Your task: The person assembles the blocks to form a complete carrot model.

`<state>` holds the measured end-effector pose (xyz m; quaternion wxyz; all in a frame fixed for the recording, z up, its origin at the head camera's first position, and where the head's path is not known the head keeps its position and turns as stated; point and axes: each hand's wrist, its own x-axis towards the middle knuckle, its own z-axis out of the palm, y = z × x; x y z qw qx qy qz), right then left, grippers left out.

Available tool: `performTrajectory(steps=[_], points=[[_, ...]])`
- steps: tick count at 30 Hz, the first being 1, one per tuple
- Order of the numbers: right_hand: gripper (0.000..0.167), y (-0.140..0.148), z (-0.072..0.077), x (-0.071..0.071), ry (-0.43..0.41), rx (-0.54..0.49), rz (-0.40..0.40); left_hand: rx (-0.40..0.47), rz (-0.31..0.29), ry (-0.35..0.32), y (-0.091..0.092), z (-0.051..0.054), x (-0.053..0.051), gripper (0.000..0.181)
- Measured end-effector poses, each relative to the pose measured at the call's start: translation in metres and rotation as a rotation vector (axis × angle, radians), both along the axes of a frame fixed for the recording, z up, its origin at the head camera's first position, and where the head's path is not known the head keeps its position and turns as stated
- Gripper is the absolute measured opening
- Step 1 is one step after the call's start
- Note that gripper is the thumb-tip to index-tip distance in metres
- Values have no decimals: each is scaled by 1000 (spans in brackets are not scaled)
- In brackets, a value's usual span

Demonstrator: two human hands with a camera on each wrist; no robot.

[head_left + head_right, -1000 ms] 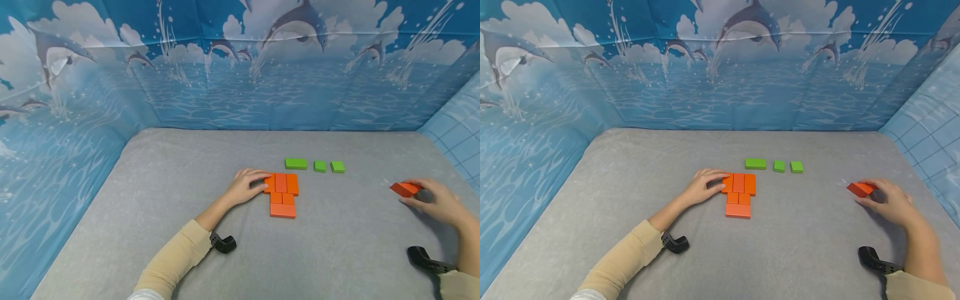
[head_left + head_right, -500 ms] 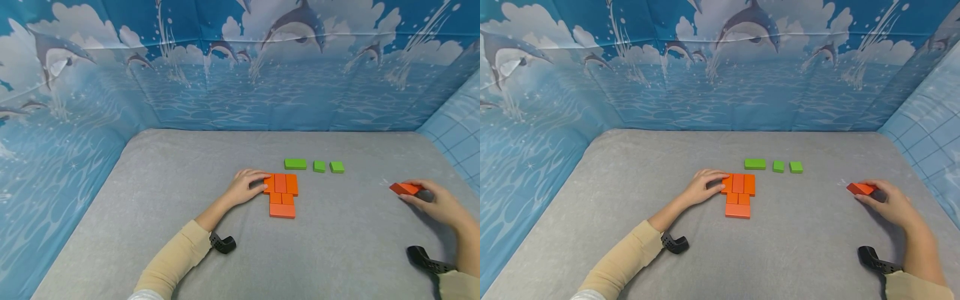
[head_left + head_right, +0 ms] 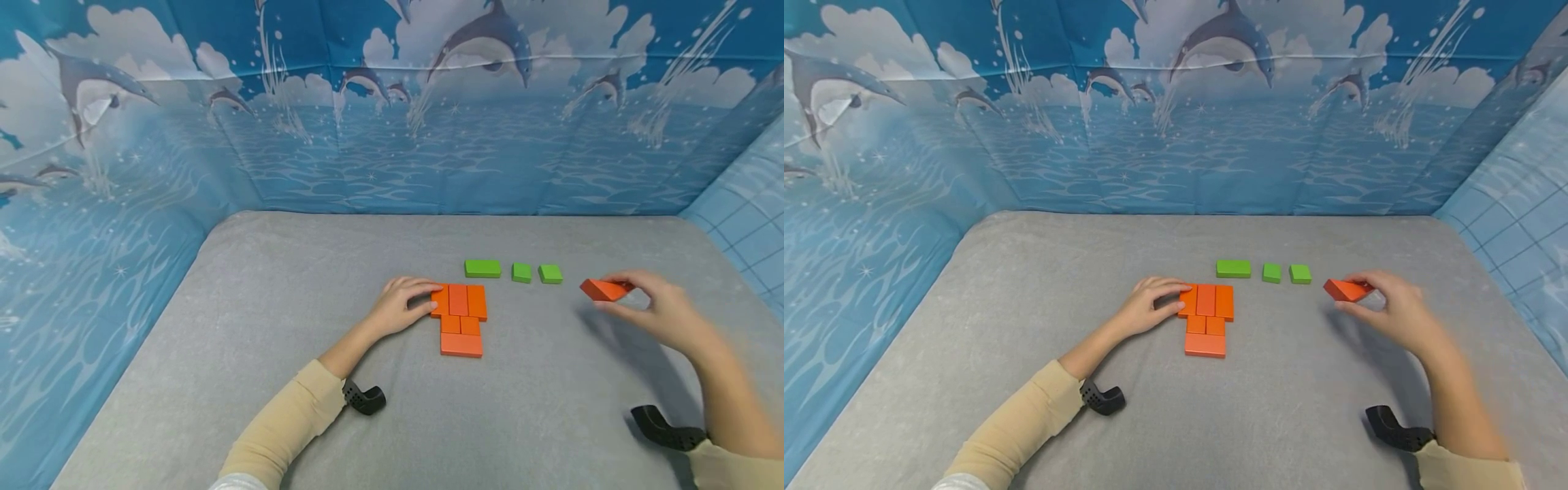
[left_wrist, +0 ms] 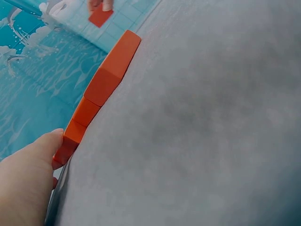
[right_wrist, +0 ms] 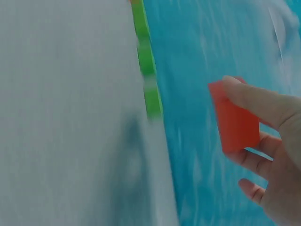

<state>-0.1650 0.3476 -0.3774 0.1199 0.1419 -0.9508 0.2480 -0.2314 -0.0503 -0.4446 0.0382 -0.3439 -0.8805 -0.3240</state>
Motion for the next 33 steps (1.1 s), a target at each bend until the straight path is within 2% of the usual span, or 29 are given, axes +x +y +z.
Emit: performTrajectory(steps=[3,5,7,11,20,33], points=[[41,-35,6,1,115,-7,125,8,-2,9,0,0,0,35],[40,-56,6,2,148,-12,199,11,-5,14,0,-1,-1,35],[40,-76,4,5,143,-28,256,13,-10,15,0,-1,-1,35],[36,-110,-1,11,82,-59,340,10,-13,14,0,-1,-1,35],[34,-156,-7,26,-33,-22,371,3,4,8,0,-1,-1,35],[38,-177,-21,33,-54,82,403,-2,12,4,0,-1,0,35]])
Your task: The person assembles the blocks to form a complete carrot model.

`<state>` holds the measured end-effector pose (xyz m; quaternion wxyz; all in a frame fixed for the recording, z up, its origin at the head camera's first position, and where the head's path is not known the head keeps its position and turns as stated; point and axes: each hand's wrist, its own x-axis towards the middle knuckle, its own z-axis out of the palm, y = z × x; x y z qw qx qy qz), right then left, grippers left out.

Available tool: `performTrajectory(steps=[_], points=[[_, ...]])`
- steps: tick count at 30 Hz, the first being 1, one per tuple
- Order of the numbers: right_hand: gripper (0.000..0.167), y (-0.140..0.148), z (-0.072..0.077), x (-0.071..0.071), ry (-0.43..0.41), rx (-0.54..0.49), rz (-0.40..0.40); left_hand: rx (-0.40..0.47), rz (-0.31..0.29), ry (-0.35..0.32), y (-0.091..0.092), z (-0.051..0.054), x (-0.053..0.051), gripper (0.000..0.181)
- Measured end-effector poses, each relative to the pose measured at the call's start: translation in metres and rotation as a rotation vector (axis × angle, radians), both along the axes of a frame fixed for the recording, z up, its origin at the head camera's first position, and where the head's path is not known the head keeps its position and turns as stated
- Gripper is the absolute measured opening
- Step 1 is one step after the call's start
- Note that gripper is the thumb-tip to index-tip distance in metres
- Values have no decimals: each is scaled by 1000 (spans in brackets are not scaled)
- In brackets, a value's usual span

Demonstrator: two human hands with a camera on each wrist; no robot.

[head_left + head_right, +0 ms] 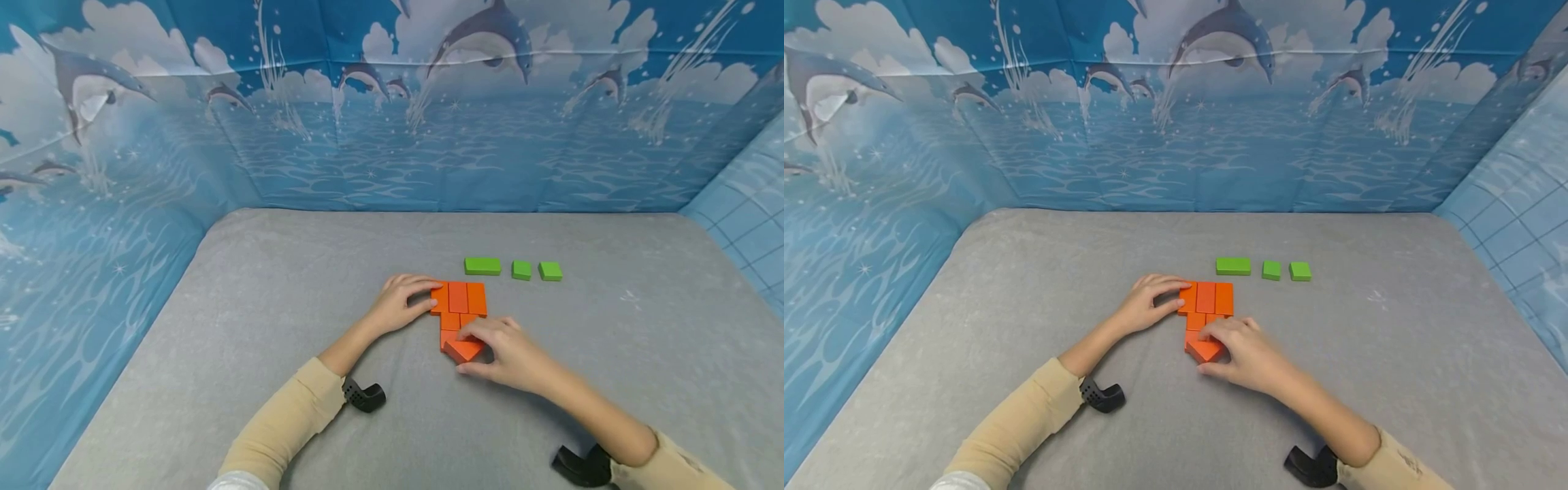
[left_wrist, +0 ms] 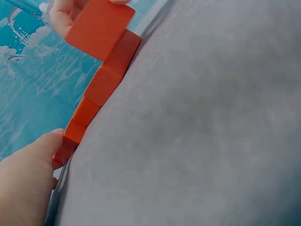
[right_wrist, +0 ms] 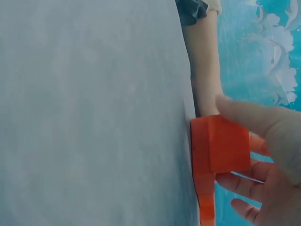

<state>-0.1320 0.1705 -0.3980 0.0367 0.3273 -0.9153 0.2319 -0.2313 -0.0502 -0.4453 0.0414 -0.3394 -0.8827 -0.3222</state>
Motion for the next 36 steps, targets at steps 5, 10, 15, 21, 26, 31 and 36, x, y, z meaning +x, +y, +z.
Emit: performTrajectory(steps=[5,10,15,21,26,31,36], points=[[37,-4,-5,0,62,28,6,4,-2,-4,0,1,1,35],[37,-5,-8,0,111,46,13,-1,-3,-2,0,0,1,35],[38,-6,-10,1,133,60,19,-3,-2,-4,0,0,0,35],[39,-6,-11,1,149,62,15,-5,-5,-11,-1,0,0,35],[39,-6,-11,1,147,51,14,-5,-7,-17,-1,0,0,36],[39,-6,-12,2,142,46,11,-12,-11,-11,0,0,1,37],[39,-5,-12,2,138,46,11,25,-6,-22,0,1,2,39]])
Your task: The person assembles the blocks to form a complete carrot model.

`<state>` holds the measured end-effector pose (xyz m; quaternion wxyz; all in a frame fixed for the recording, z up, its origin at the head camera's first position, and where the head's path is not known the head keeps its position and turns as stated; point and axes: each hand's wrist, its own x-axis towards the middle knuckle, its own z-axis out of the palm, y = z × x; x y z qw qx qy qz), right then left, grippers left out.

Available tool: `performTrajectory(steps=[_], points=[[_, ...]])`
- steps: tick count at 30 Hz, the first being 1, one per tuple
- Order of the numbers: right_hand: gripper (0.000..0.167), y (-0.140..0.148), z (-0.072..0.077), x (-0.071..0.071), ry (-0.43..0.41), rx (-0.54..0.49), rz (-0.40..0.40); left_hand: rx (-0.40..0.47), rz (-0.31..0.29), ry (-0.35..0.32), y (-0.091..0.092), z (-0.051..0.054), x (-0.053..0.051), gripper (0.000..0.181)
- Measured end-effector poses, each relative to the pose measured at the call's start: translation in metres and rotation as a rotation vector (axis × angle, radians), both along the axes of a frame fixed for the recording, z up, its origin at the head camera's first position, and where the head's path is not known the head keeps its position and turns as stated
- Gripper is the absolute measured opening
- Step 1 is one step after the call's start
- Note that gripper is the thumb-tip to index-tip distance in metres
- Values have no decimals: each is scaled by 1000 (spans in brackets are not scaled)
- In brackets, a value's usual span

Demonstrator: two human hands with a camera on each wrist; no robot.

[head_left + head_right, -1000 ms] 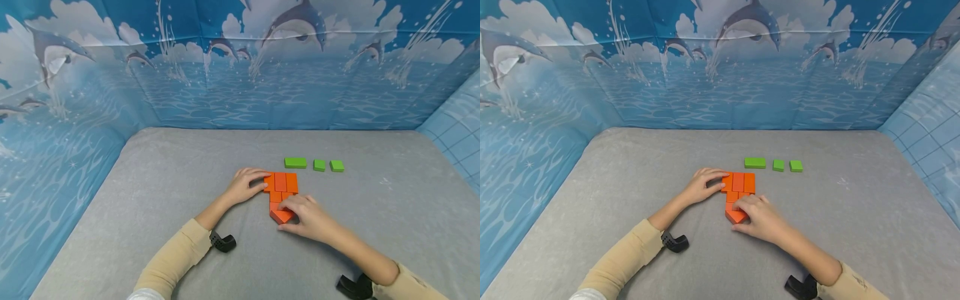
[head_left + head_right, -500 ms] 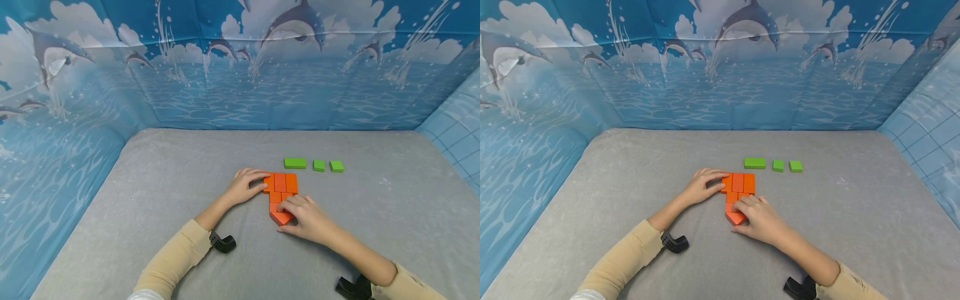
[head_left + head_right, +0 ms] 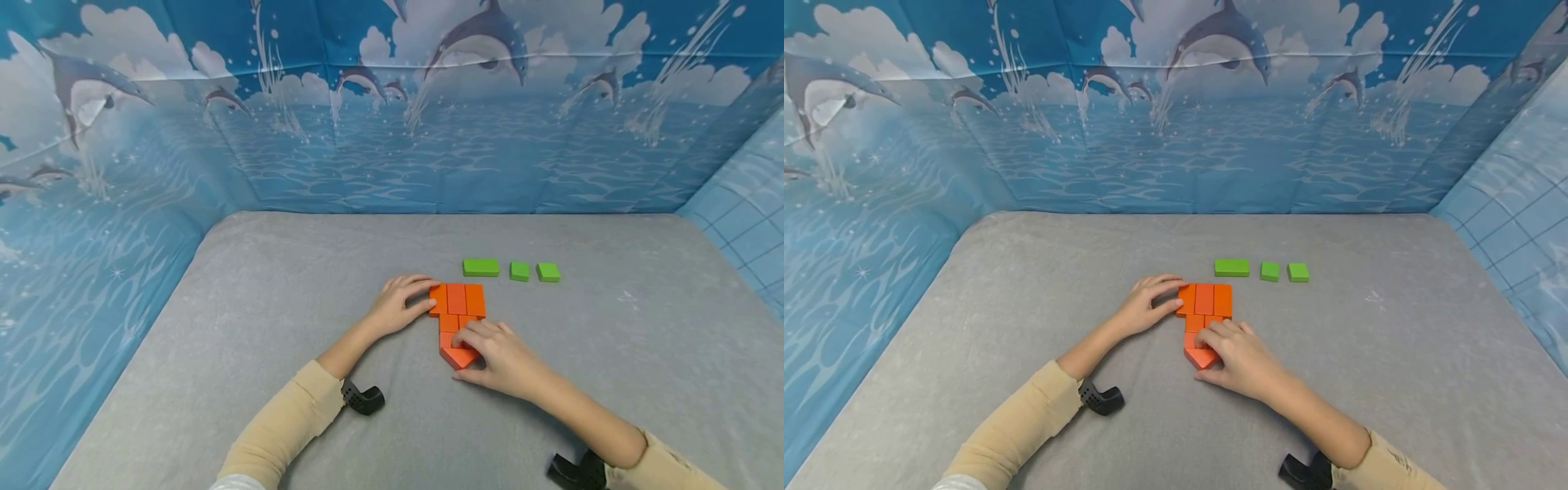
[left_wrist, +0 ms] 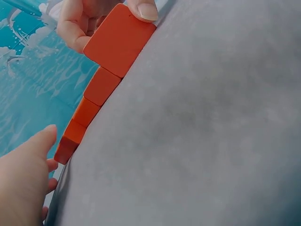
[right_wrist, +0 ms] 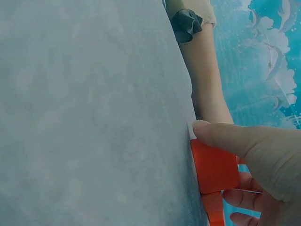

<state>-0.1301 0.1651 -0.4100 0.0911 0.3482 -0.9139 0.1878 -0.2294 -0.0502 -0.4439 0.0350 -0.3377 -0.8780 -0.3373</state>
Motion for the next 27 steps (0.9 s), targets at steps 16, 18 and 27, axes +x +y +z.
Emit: performTrajectory(steps=[16,18,27], points=[[40,-1,-1,0,3,-1,-3,9,77,63,8,0,28,39],[40,0,-1,0,1,-2,-3,7,71,83,8,-1,28,41],[43,1,-1,0,0,11,0,-5,71,117,8,-5,28,43]])
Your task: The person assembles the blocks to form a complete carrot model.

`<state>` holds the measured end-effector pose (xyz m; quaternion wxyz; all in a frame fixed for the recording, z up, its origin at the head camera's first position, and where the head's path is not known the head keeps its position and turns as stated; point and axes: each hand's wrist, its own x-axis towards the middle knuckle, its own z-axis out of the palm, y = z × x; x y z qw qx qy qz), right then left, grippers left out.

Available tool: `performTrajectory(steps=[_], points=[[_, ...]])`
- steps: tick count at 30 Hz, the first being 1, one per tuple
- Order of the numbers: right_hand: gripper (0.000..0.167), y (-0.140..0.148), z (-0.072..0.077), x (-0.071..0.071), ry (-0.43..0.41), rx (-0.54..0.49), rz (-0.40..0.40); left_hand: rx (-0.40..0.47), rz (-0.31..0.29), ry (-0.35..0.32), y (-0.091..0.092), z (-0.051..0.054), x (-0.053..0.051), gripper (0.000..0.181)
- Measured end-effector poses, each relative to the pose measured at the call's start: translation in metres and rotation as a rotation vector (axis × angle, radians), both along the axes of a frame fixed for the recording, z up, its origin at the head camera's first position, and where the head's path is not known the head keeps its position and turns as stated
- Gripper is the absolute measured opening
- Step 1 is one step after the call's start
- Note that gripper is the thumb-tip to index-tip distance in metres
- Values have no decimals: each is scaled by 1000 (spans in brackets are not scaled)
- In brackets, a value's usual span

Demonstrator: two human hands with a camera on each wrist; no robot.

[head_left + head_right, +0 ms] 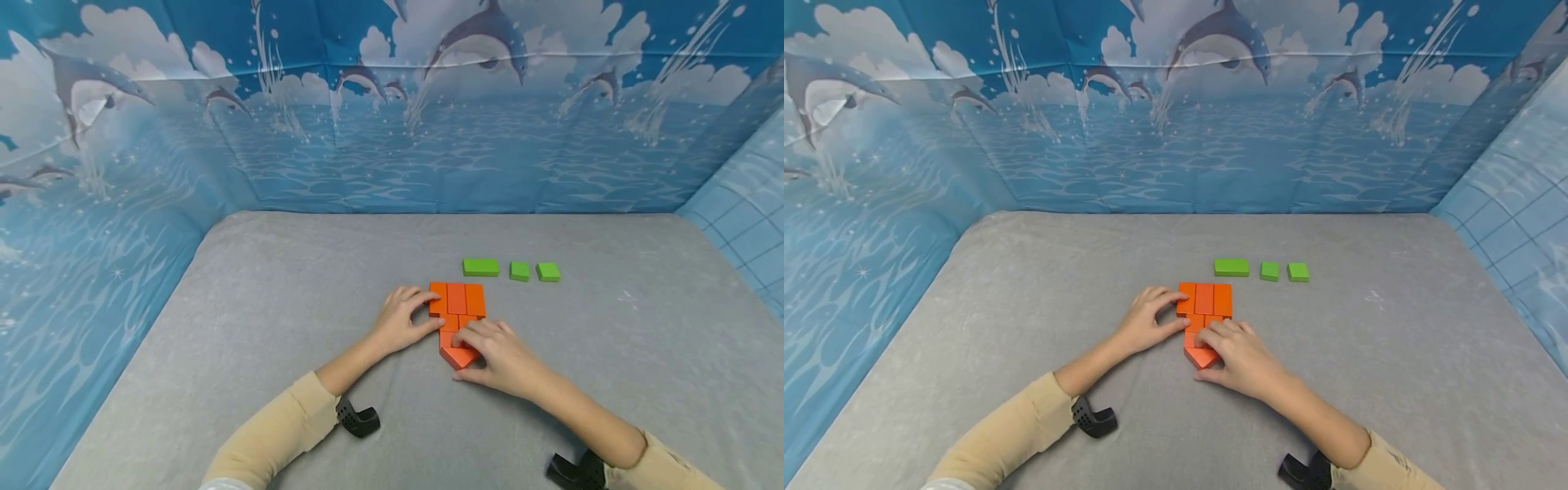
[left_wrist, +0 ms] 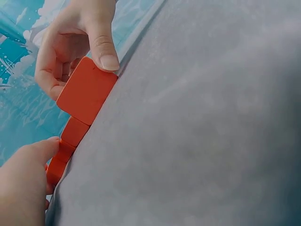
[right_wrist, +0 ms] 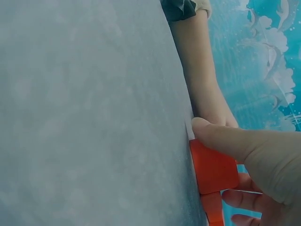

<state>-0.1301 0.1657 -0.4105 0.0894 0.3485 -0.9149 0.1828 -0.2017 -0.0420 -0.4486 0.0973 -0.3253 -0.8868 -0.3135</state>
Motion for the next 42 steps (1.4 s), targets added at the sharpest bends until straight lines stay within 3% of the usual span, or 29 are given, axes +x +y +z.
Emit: performTrajectory(steps=[4,7,10,14,18,22,31,42], points=[[47,3,7,-3,-78,-11,36,-5,-2,8,0,0,0,44],[48,10,18,-14,-146,-79,66,-12,-5,13,0,0,0,44],[40,22,29,-36,-147,-197,58,-19,-4,11,0,0,0,44],[30,39,33,-72,-98,-307,-18,-22,-4,7,0,1,0,44],[34,53,27,-102,-141,-304,-95,-23,-5,9,0,1,0,44],[38,64,15,-120,-212,-248,-132,-33,-3,8,0,1,0,45],[40,74,-2,-132,-269,-182,-156,-27,-6,12,-1,0,0,45],[38,77,-13,-136,-271,-209,-186,-32,-6,8,0,2,1,45]])
